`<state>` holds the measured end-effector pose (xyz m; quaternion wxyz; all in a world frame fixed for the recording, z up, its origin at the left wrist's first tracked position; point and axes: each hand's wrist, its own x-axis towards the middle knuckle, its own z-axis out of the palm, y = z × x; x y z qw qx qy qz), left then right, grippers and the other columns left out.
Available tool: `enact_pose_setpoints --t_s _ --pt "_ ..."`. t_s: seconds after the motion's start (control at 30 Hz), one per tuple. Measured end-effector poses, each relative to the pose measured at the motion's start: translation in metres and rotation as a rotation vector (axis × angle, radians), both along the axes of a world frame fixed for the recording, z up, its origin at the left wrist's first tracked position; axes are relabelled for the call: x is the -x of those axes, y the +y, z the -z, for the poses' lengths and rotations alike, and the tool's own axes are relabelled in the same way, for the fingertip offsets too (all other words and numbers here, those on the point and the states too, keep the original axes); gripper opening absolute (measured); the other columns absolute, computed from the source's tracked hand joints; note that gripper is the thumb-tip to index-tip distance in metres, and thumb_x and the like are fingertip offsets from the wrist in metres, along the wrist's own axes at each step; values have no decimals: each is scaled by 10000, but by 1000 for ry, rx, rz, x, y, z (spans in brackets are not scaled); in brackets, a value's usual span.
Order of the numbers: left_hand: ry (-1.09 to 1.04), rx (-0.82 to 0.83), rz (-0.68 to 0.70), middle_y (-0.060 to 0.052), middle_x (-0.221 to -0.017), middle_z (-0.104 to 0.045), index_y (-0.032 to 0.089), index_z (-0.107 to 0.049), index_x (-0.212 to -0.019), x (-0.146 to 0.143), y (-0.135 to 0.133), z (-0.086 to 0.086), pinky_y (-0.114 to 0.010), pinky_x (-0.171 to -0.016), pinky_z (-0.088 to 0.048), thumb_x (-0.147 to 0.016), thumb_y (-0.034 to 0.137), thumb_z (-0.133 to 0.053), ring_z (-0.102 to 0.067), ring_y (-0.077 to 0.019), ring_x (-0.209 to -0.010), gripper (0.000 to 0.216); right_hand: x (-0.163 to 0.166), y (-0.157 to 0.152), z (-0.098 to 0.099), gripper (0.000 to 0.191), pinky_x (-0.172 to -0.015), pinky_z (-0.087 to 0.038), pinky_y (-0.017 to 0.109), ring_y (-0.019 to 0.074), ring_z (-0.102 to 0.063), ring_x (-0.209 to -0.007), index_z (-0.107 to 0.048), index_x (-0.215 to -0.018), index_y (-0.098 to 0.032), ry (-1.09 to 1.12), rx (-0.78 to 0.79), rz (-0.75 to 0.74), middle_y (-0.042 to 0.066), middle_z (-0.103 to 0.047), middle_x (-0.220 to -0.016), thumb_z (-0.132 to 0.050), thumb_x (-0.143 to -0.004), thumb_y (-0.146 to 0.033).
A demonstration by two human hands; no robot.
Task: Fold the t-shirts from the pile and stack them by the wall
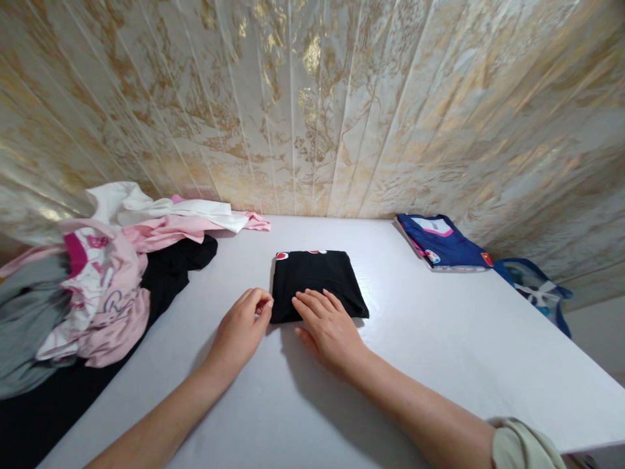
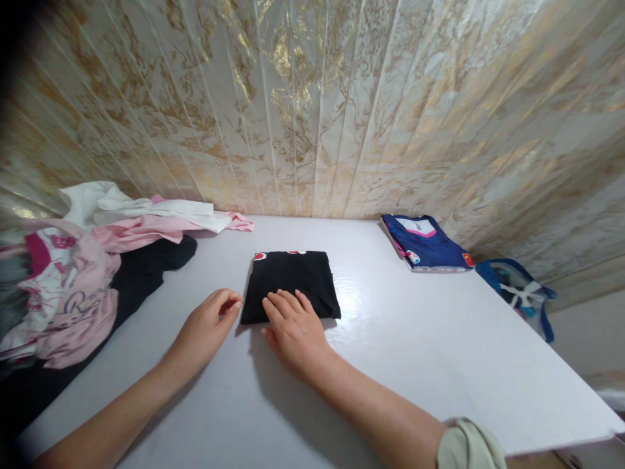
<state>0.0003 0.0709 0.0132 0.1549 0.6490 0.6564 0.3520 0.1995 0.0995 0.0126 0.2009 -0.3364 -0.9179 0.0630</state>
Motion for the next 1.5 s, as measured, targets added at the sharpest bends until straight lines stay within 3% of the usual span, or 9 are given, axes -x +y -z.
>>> enact_pose_setpoints --t_s 0.13,0.27,0.4,0.6,0.93,1.13,1.27,1.5 --pt "3 145 7 11 -756 -619 226 -550 -828 3 16 6 -276 -643 -435 -853 284 -480 -594 -165 -684 95 1 0 17 484 -1143 -268 479 255 -389 -1357 -497 -1375 -182 -93 68 -13 96 -493 -1443 -557 -915 -316" --pt "41 240 -28 46 -661 -589 232 -532 -859 -1 22 14 -254 -582 -379 -824 314 -549 -571 -153 -609 91 1 -1 18 521 -1146 -270 470 258 -380 -1361 -468 -1402 -169 -106 59 -12 96 -477 -1457 -564 -908 -303" --pt "89 279 -41 52 -637 -582 231 -521 -766 -4 22 13 -238 -548 -320 -815 258 -537 -543 -132 -584 58 1 -2 17 527 -1141 -278 472 260 -375 -1363 -465 -1406 -187 -107 53 -11 95 -482 -1452 -576 -901 -292" --pt "-90 203 -110 44 -643 -562 230 -485 -740 2 20 18 -236 -582 -381 -811 265 -508 -560 -142 -609 82 2 -2 16 513 -1128 -292 469 260 -377 -1361 -470 -1401 -216 -112 53 -1 85 -482 -1452 -572 -902 -274" --pt "-111 89 -128 10 -801 -615 240 -482 -895 6 10 18 -290 -655 -459 -870 298 -438 -601 -165 -681 77 4 -1 15 477 -1139 -283 457 239 -403 -1347 -491 -1380 -181 -62 53 -7 109 -519 -1414 -547 -919 -287" --pt "4 58 12 -10 -852 -601 240 -528 -835 -12 -3 5 -311 -694 -460 -837 318 -522 -587 -186 -771 78 8 10 0 385 -1116 -311 437 210 -485 -1258 -542 -1319 -202 -104 81 -91 87 -578 -1343 -520 -940 -269" --pt "32 69 15 -8 -865 -580 237 -521 -868 -16 -5 11 -315 -718 -460 -803 231 -536 -595 -191 -809 67 11 16 -6 336 -1046 -373 388 194 -528 -1175 -577 -1270 -191 -118 89 -117 78 -609 -1290 -497 -944 -203" --pt "11 198 -45 30 -731 -556 243 -512 -889 -16 3 12 -265 -622 -387 -888 278 -470 -576 -164 -691 55 12 17 4 366 -1033 -386 408 233 -484 -1220 -575 -1282 -163 -112 75 -109 92 -569 -1354 -514 -922 -187"
